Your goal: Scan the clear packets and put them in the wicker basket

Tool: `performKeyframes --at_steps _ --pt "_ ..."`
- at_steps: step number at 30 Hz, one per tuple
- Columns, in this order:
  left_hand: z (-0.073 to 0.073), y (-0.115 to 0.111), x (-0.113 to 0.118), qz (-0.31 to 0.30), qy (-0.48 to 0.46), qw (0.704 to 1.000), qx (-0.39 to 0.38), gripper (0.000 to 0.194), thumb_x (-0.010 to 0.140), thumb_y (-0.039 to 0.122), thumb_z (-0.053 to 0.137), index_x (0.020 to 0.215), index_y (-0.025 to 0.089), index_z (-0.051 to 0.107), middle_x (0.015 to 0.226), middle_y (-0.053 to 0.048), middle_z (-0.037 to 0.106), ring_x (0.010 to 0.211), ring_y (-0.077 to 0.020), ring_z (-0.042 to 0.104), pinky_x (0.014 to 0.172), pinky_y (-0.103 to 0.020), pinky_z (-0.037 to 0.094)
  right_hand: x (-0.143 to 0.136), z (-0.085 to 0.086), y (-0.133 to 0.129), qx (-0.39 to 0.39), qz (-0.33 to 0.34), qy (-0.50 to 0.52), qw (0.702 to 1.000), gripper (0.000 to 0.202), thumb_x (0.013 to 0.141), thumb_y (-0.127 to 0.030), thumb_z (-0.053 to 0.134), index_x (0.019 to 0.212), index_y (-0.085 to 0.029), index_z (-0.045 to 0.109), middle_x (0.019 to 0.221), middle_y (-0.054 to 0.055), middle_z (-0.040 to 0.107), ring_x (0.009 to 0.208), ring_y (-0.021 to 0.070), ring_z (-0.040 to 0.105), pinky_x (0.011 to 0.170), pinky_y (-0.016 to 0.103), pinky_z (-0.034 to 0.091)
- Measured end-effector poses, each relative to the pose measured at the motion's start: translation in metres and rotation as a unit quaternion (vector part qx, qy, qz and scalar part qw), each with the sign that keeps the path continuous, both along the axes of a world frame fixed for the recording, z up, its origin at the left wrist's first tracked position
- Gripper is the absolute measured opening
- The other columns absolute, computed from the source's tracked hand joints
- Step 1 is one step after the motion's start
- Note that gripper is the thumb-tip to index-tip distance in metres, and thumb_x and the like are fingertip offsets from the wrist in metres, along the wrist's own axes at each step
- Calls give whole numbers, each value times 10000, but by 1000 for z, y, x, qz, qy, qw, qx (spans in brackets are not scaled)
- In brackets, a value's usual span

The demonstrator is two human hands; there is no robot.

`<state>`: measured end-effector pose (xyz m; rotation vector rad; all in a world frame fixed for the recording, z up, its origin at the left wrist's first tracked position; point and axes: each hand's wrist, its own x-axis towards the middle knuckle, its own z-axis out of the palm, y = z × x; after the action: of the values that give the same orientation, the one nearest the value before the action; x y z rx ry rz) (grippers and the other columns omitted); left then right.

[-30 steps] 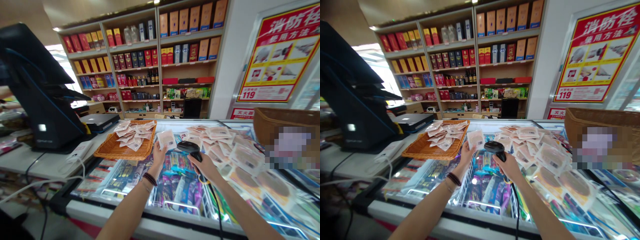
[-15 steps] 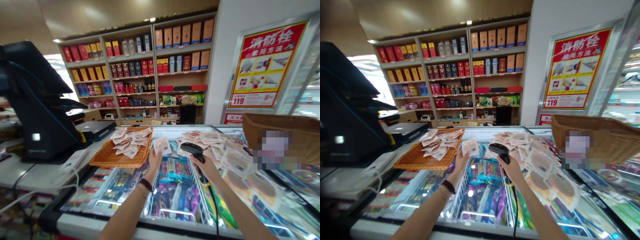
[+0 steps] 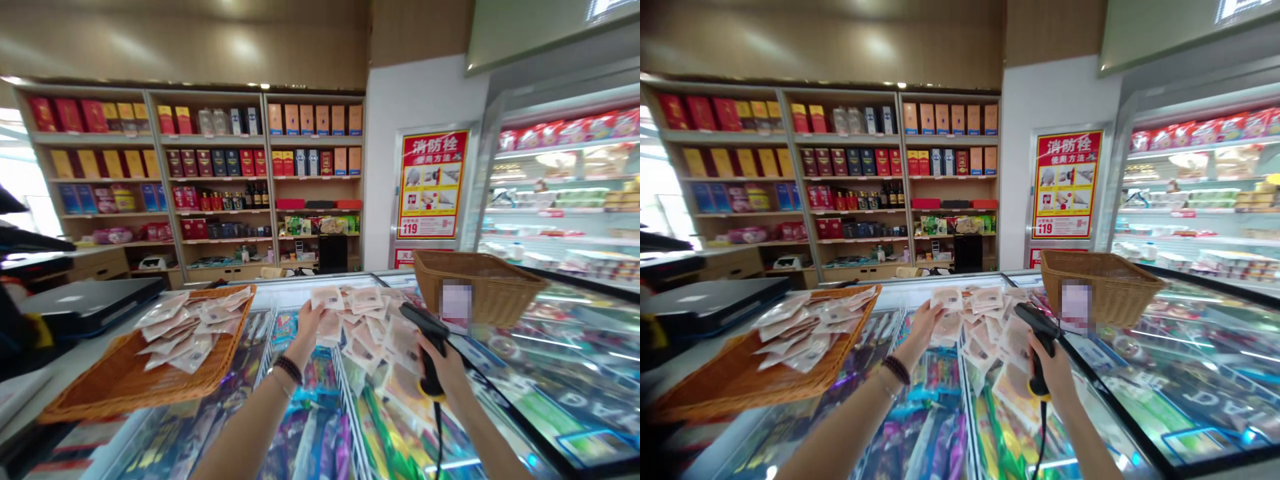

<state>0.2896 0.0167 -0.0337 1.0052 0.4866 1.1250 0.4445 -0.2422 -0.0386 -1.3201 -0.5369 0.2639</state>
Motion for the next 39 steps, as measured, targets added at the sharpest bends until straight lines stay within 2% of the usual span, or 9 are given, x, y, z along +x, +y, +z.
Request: performKeyframes --at_steps 6,11,13,17,20,23,28,33,39 --pt "6 -26 69 -168 74 975 129 86 730 195 758 782 188 689 871 -96 774 862 -235 748 925 -390 594 -3 -2 -2 4 5 2 1000 519 609 -667 875 616 -234 588 501 -10 554 368 148 485 338 295 401" --pt "7 -20 83 -76 252 915 305 217 722 229 722 598 214 545 602 8 576 678 -179 604 736 -311 541 1 -6 0 -3 -3 4 1000 545 608 -702 869 615 -246 570 491 -16 544 367 154 495 341 293 405" --pt "14 -15 84 -93 265 890 358 255 726 240 715 563 218 520 582 16 534 636 -162 547 702 -295 506 3 -9 0 -15 -2 -1 1000 554 619 -721 856 608 -244 574 466 -17 531 364 152 482 347 293 404" --pt "25 -13 84 -196 246 871 376 210 748 296 710 590 220 594 561 14 539 578 -161 508 660 -301 481 1 -9 -1 -8 -2 -1 1000 558 633 -720 855 631 -229 589 494 -15 558 380 138 483 364 280 400" --pt "19 -14 75 -126 251 880 382 153 762 232 658 612 205 665 632 -34 664 671 -205 621 768 -342 535 -4 -6 -3 10 -11 3 1000 546 615 -688 876 668 -227 588 536 -19 583 389 134 490 365 277 396" --pt "3 -9 47 -43 259 901 346 132 751 173 649 739 195 779 854 -96 807 888 -266 739 906 -392 572 -7 -3 -5 2 -9 1 1000 528 612 -661 885 701 -226 599 536 -24 584 385 137 488 361 283 396" --pt "-14 10 -40 -18 283 911 299 179 791 224 700 894 196 844 1024 -117 844 992 -288 782 970 -424 600 -7 -2 0 -4 -2 -10 1000 543 571 -668 904 656 -229 595 526 -2 602 382 144 496 343 286 397" --pt "-6 32 -138 38 300 910 284 212 833 283 706 938 151 836 1070 -152 837 992 -296 787 953 -420 606 -26 6 24 -35 37 -56 997 568 586 -703 896 607 -229 584 450 6 570 356 155 502 343 291 424" --pt "14 62 -238 209 373 875 227 246 784 239 739 1004 137 783 1130 -161 814 1076 -296 752 1002 -397 557 -81 23 67 -18 150 -100 983 573 687 -715 853 606 -221 575 445 2 556 360 132 496 363 268 430"
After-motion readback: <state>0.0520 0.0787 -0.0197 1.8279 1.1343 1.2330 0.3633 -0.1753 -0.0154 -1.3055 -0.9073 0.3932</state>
